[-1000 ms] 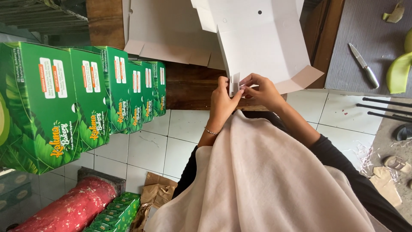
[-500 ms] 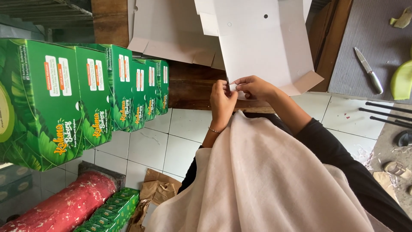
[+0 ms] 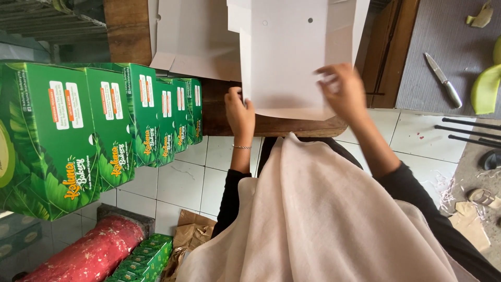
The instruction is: Assembling flat cardboard cake boxes into their final 3D shape and stacking them.
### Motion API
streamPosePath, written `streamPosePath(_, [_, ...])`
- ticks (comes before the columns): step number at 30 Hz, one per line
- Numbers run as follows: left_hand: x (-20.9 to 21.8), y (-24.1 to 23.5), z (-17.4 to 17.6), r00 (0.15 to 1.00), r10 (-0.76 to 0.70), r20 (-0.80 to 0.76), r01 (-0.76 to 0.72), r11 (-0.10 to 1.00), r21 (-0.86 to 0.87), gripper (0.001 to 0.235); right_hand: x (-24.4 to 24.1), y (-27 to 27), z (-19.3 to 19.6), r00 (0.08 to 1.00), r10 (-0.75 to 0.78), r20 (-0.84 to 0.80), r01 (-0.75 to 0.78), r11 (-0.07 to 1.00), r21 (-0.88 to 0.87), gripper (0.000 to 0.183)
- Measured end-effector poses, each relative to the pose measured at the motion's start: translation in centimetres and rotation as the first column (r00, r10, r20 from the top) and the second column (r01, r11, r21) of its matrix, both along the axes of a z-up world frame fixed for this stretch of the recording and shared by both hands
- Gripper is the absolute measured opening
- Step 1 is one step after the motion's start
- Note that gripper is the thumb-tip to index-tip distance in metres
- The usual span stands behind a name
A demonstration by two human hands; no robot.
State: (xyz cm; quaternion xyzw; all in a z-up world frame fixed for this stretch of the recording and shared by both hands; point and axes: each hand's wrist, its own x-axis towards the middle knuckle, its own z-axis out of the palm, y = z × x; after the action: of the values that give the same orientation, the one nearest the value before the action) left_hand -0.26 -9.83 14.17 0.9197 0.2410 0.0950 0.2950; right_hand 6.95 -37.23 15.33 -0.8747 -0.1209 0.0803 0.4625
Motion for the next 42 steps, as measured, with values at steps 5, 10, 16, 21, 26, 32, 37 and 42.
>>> streamPosePath(5, [0.3, -2.4, 2.6, 0.999, -0.03, -0.029, 0.036, 0.966, 0.254, 0.056, -1.4, -7.6, -5.9, 0.955, -0.295, 0.038, 0.296, 0.934, -0.198, 0.055])
streamPosePath(10, [-1.0, -10.8, -1.9, 0.683, -0.73, -0.001, 0.722, 0.676, 0.149, 0.056, -4.3, -6.4, -10.2, 0.808, -0.291, -0.512, 0.42, 0.894, 0.155, 0.024])
streamPosePath(16, [-0.7, -10.5, 0.2, 0.762, -0.645, -0.055, 0.641, 0.764, -0.075, 0.016, -4.5, -3.7, -7.5, 0.763, -0.207, -0.612, 0.388, 0.905, 0.177, 0.021])
streamPosePath(21, [-0.2, -8.7, 1.2, 0.968, -0.246, 0.043, 0.249, 0.932, -0.262, 0.027, -4.3, -1.5, -4.4, 0.719, -0.178, -0.671, 0.43, 0.873, 0.229, 0.029])
streamPosePath(26, [-0.3, -8.5, 1.6, 0.987, -0.094, 0.133, 0.123, 0.964, -0.234, 0.022, -3.5, 1.9, -3.2, 0.827, -0.063, -0.558, 0.237, 0.94, 0.246, 0.023])
streamPosePath(32, [0.2, -7.2, 3.5, 0.96, 0.087, 0.264, 0.007, 0.941, -0.338, 0.016, -3.7, 5.1, -1.0, 0.866, -0.084, -0.493, 0.203, 0.96, 0.194, 0.014])
streamPosePath(37, [0.0, -6.4, 4.7, 0.952, -0.017, 0.307, 0.122, 0.938, -0.325, 0.009, -3.4, 5.7, 1.2, 0.878, -0.047, -0.476, 0.206, 0.935, 0.288, 0.014])
streamPosePath(42, [-0.6, -5.1, 6.0, 0.955, -0.18, 0.235, 0.266, 0.869, -0.416, 0.015, -3.3, 5.4, 0.1, 0.838, -0.066, -0.542, 0.306, 0.879, 0.366, 0.017])
